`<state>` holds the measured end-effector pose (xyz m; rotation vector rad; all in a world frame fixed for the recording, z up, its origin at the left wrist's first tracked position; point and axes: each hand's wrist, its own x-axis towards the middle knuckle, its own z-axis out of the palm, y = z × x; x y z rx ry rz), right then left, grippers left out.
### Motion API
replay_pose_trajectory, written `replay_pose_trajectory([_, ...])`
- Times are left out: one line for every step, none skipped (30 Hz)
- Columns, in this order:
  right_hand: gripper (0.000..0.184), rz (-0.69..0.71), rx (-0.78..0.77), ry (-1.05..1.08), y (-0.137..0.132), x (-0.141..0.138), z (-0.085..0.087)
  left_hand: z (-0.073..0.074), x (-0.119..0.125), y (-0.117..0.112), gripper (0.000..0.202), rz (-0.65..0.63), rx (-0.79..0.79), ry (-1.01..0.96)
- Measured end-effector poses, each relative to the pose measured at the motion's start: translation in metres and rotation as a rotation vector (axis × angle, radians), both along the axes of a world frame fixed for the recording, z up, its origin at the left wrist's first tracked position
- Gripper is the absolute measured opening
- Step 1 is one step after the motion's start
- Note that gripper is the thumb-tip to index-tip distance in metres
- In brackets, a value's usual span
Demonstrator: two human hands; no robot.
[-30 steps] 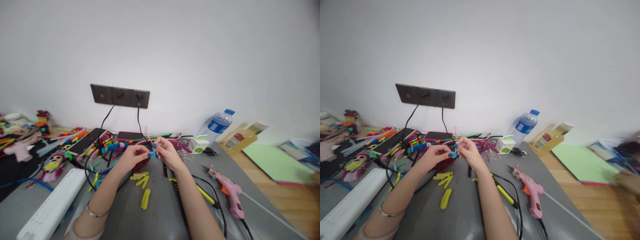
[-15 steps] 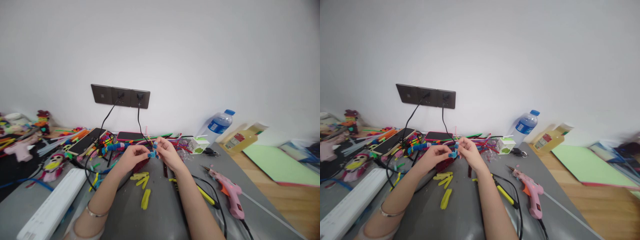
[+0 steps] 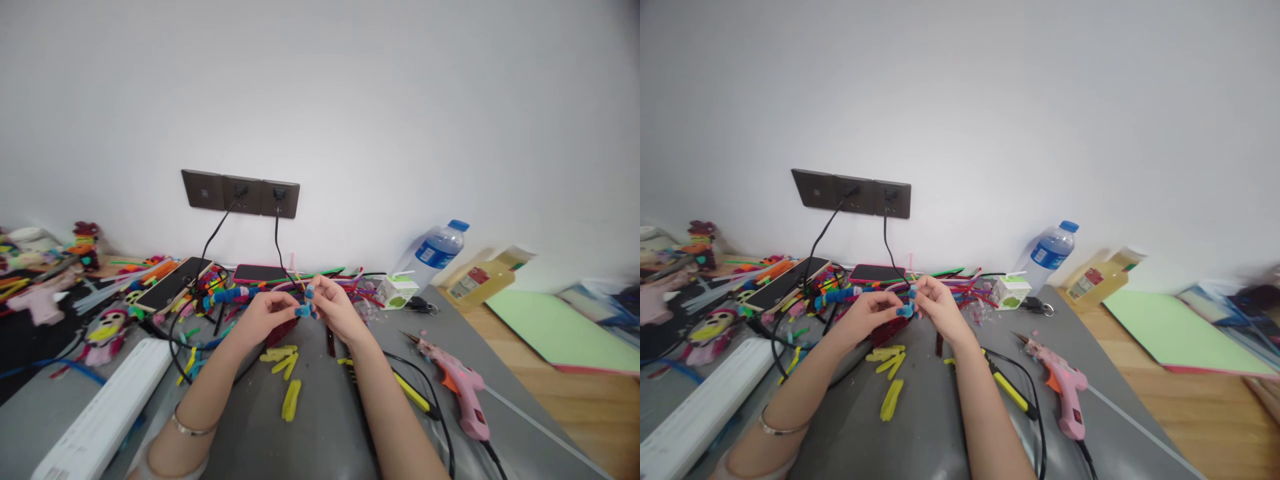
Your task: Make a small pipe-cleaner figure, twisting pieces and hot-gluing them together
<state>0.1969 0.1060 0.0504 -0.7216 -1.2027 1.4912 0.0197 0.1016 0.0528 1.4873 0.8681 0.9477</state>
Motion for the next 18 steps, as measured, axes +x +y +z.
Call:
replay_pose_trajectory([0.032,0.000,-0.001,0.002,-0.0001,0.0000,0.0001,-0.0003,0.0000,0.0002,0.031,-0.003,0.003,0.000])
replay_pose_trajectory([0.032,0.000,-0.002,0.004,-0.0002,0.0000,0.0002,-0.0007,-0.0001,0.0004,0.030,-0.006,0.006,0.001])
replay_pose_trajectory([0.032,0.001,-0.003,0.005,-0.0003,0.0000,0.0003,-0.0010,-0.0003,0.0006,0.029,-0.008,0.010,0.002])
replay_pose_trajectory([0.032,0.002,-0.003,0.004,-0.0004,-0.0001,0.0004,-0.0012,-0.0004,0.0007,0.029,-0.009,0.011,0.004])
replay_pose_trajectory([0.032,0.002,-0.002,0.003,-0.0005,-0.0002,0.0004,-0.0013,-0.0005,0.0007,0.028,-0.010,0.011,0.006])
replay_pose_trajectory([0.032,0.003,0.000,0.000,-0.0005,-0.0003,0.0004,-0.0013,-0.0006,0.0006,0.028,-0.009,0.010,0.008])
replay_pose_trajectory([0.032,0.001,0.002,-0.001,-0.0005,-0.0004,0.0004,-0.0011,-0.0006,0.0005,0.028,-0.007,0.008,0.010])
replay_pose_trajectory([0.032,0.000,0.003,-0.001,-0.0005,-0.0004,0.0003,-0.0009,-0.0006,0.0003,0.028,-0.006,0.008,0.012])
replay_pose_trajectory([0.032,0.001,0.003,0.000,-0.0005,-0.0005,0.0002,-0.0005,-0.0005,0.0000,0.028,-0.007,0.011,0.012])
replay_pose_trajectory([0.032,0.001,0.001,0.000,-0.0004,-0.0005,0.0001,0.0000,-0.0003,-0.0002,0.028,-0.009,0.018,0.012])
replay_pose_trajectory([0.032,0.003,-0.001,-0.002,-0.0003,-0.0005,-0.0002,0.0004,-0.0001,-0.0003,0.028,-0.013,0.025,0.011])
replay_pose_trajectory([0.032,0.005,-0.003,-0.005,-0.0001,-0.0006,-0.0005,0.0008,0.0001,-0.0004,0.028,-0.017,0.033,0.009])
replay_pose_trajectory([0.032,0.008,-0.003,-0.009,0.0002,-0.0006,-0.0008,0.0011,0.0004,-0.0005,0.028,-0.023,0.038,0.008])
replay_pose_trajectory([0.033,0.011,0.001,-0.013,0.0006,-0.0006,-0.0013,0.0013,0.0007,-0.0004,0.028,-0.027,0.043,0.008])
replay_pose_trajectory([0.033,0.015,0.005,-0.015,0.0010,-0.0007,-0.0018,0.0012,0.0009,-0.0003,0.029,-0.030,0.045,0.009])
replay_pose_trajectory([0.033,0.018,0.008,-0.016,0.0015,-0.0007,-0.0023,0.0010,0.0010,-0.0002,0.029,-0.031,0.046,0.012])
replay_pose_trajectory([0.033,0.021,0.010,-0.016,0.0019,-0.0008,-0.0028,0.0006,0.0011,-0.0001,0.029,-0.031,0.048,0.012])
replay_pose_trajectory([0.033,0.022,0.010,-0.013,0.0022,-0.0008,-0.0032,0.0002,0.0011,0.0000,0.030,-0.030,0.050,0.012])
